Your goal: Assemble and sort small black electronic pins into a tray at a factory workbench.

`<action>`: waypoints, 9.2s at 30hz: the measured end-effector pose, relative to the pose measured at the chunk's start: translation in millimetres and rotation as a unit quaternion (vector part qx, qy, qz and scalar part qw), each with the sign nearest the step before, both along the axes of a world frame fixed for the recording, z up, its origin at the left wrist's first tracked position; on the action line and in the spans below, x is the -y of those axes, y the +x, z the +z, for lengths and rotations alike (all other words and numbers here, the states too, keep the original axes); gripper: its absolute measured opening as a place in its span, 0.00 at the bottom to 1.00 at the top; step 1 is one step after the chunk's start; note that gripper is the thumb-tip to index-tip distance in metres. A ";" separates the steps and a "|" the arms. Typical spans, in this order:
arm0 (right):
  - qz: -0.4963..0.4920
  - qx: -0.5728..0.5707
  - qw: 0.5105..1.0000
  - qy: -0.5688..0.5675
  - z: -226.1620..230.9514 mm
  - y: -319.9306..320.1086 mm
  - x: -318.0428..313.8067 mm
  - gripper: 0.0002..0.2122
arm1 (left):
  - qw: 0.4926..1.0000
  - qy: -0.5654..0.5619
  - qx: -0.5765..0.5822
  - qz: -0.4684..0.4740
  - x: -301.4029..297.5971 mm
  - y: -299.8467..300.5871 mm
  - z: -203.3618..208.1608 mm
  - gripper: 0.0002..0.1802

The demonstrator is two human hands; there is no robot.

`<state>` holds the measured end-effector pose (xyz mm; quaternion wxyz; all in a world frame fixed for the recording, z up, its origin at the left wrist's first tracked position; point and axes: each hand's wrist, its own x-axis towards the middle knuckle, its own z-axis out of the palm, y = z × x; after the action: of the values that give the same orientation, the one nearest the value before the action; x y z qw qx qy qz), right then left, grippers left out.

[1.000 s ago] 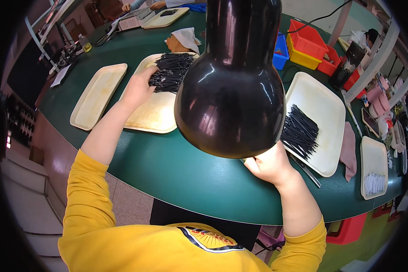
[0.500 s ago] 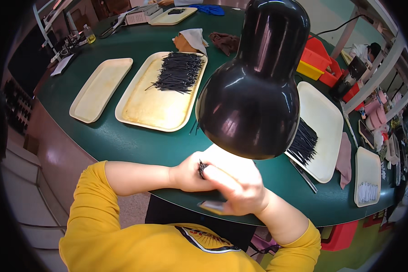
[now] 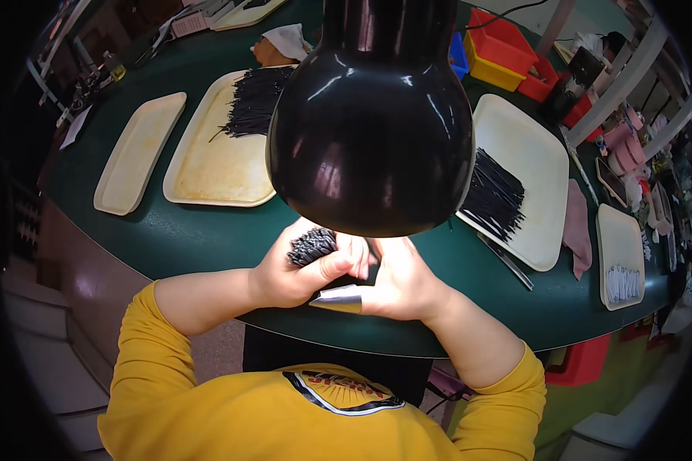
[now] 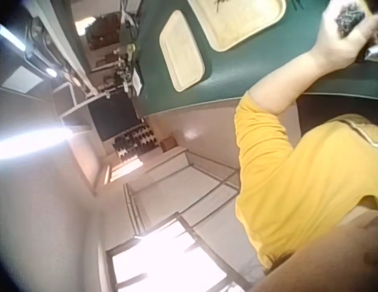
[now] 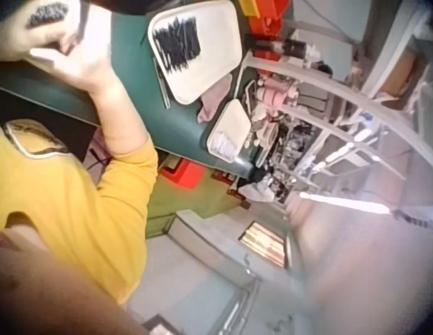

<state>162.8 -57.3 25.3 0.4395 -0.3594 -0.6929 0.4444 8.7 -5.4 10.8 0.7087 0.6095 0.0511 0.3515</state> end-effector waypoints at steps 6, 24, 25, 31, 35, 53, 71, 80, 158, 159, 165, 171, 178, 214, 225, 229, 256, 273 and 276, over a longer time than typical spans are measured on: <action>0.033 -0.116 0.938 -0.324 4.9 -19.9 2.8 0.19 | 0.988 -0.002 -0.122 0.097 -10.6 3.2 10.0 0.09; 0.090 -0.216 0.849 -0.474 -11.4 -18.4 7.1 0.10 | 0.977 -0.210 -0.035 -0.032 -13.8 -0.1 20.5 0.12; 0.111 -0.212 0.855 -0.460 -10.6 -16.4 5.8 0.10 | 0.968 -0.247 0.017 -0.040 -12.4 -0.1 22.2 0.13; 0.049 -0.217 0.858 -0.463 -11.5 -28.7 12.7 0.10 | 0.969 -0.226 -0.076 -0.070 -20.3 -5.4 15.2 0.12; 0.052 -0.227 0.853 -0.466 -8.0 -24.8 9.3 0.10 | 0.968 -0.234 -0.032 -0.083 -24.3 -3.3 4.8 0.20; 0.061 -0.152 0.866 -0.473 -4.4 -27.5 8.7 0.09 | 0.987 -0.139 -0.075 0.033 -8.9 -3.7 25.7 0.10; 0.049 -0.175 0.868 -0.463 -6.0 -27.1 10.6 0.10 | 0.989 -0.101 -0.109 0.021 -15.5 -9.7 19.4 0.14; 0.059 -0.201 0.879 -0.428 -13.3 -25.1 10.4 0.11 | 0.985 -0.115 -0.125 -0.027 -20.8 -7.3 20.5 0.14; -0.171 -0.084 0.980 0.057 -2.9 63.7 -25.1 0.10 | 0.984 0.108 -0.117 0.085 -19.6 -1.7 -14.5 0.07; -0.180 -0.103 0.976 0.061 -6.7 59.9 -25.9 0.10 | 0.987 0.077 -0.120 0.074 -21.4 -5.7 -9.4 0.08; -0.203 -0.168 0.963 0.062 -23.4 52.6 -29.5 0.12 | 0.985 0.069 -0.155 -0.026 -18.6 2.6 -18.5 0.07; -0.097 -0.203 0.974 -0.008 -18.7 58.8 -22.6 0.10 | 0.985 0.105 -0.137 -0.018 -21.0 -7.2 -6.7 0.09; -0.153 -0.193 0.968 -0.041 -5.1 53.8 -17.1 0.12 | 0.992 -0.048 -0.116 -0.018 -19.2 -12.1 -19.1 0.07; -0.096 -0.210 0.973 -0.020 -18.9 13.9 -3.8 0.32 | 0.961 -0.220 -0.116 -0.118 -11.6 -3.5 -2.7 0.07; -0.051 -0.219 0.970 0.088 -21.2 27.4 -17.0 0.29 | 0.943 -0.311 -0.039 -0.111 -10.9 -2.4 -0.3 0.08; -0.045 -0.198 0.976 0.076 -17.8 27.6 -17.9 0.26 | 0.934 -0.340 -0.051 -0.099 -9.3 -5.3 1.5 0.11; -0.106 -0.183 0.970 0.121 -37.3 31.0 -7.3 0.29 | 0.944 -0.300 -0.029 -0.133 -10.5 -3.8 5.7 0.12; -0.206 0.145 0.905 0.342 3.8 31.3 -3.5 0.09 | 0.959 -0.247 -0.102 -0.096 -12.4 -5.0 2.2 0.08; -0.196 0.115 0.949 0.220 4.8 28.7 1.3 0.12 | 0.948 -0.286 -0.092 -0.108 -11.8 -8.8 -4.5 0.10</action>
<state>191.5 -58.6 30.1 0.5032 -0.4310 -0.7356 0.1412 -0.1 6.4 6.2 0.8792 0.4131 0.1478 0.1858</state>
